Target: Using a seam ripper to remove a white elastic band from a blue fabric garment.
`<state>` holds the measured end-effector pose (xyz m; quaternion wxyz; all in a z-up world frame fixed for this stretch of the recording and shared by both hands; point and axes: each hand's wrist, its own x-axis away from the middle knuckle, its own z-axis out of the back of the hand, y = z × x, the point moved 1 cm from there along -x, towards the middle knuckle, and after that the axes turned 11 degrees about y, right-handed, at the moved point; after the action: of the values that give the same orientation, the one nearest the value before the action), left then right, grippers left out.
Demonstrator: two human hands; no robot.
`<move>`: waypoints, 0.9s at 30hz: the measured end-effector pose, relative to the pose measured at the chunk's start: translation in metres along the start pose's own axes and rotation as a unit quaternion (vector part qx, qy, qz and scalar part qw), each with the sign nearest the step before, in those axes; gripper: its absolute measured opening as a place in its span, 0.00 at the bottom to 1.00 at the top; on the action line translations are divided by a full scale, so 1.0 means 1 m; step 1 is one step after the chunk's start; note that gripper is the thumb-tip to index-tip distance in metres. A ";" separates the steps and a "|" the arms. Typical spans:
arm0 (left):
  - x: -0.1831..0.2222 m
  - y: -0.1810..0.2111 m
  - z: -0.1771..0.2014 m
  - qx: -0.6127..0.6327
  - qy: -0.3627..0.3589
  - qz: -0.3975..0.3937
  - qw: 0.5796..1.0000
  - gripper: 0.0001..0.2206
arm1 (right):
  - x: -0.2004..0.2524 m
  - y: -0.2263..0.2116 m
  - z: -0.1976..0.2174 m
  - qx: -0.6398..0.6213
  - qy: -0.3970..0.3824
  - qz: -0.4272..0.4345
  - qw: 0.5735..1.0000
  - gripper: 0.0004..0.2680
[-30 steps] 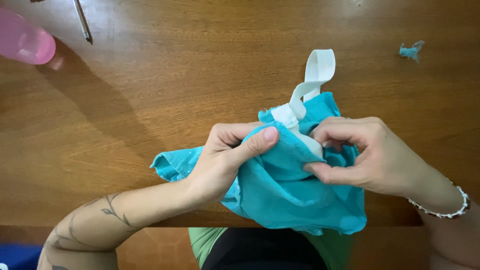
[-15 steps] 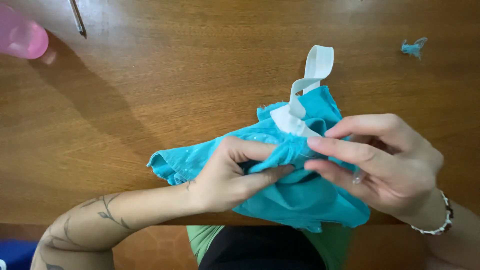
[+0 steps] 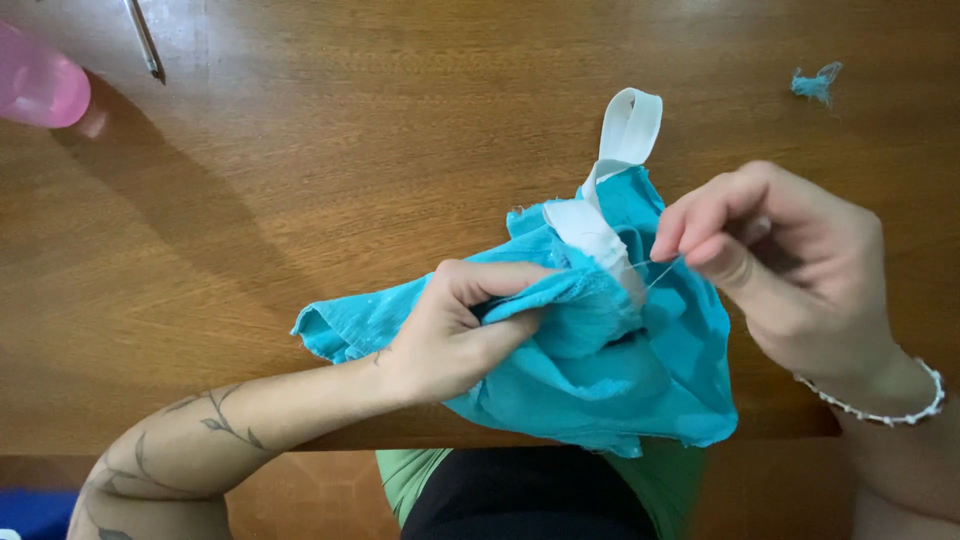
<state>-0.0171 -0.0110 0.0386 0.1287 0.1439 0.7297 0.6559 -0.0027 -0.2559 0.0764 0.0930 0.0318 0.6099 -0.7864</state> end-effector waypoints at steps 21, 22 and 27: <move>-0.014 -0.010 0.008 -0.131 0.087 -0.097 0.983 0.07 | -0.015 -0.009 0.014 -0.150 -0.246 -0.065 0.955 0.15; -0.014 -0.011 0.009 -0.131 0.086 -0.096 0.983 0.07 | -0.016 -0.004 0.012 -0.150 -0.246 -0.065 0.955 0.15; -0.015 -0.011 0.008 -0.172 0.072 -0.102 0.977 0.07 | -0.016 0.009 0.000 -0.236 -0.206 -0.031 0.949 0.10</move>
<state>-0.0010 -0.0101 0.0267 0.1650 -0.0033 0.6244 0.7635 0.0148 -0.2561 0.0701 0.1969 -0.1723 0.7467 -0.6116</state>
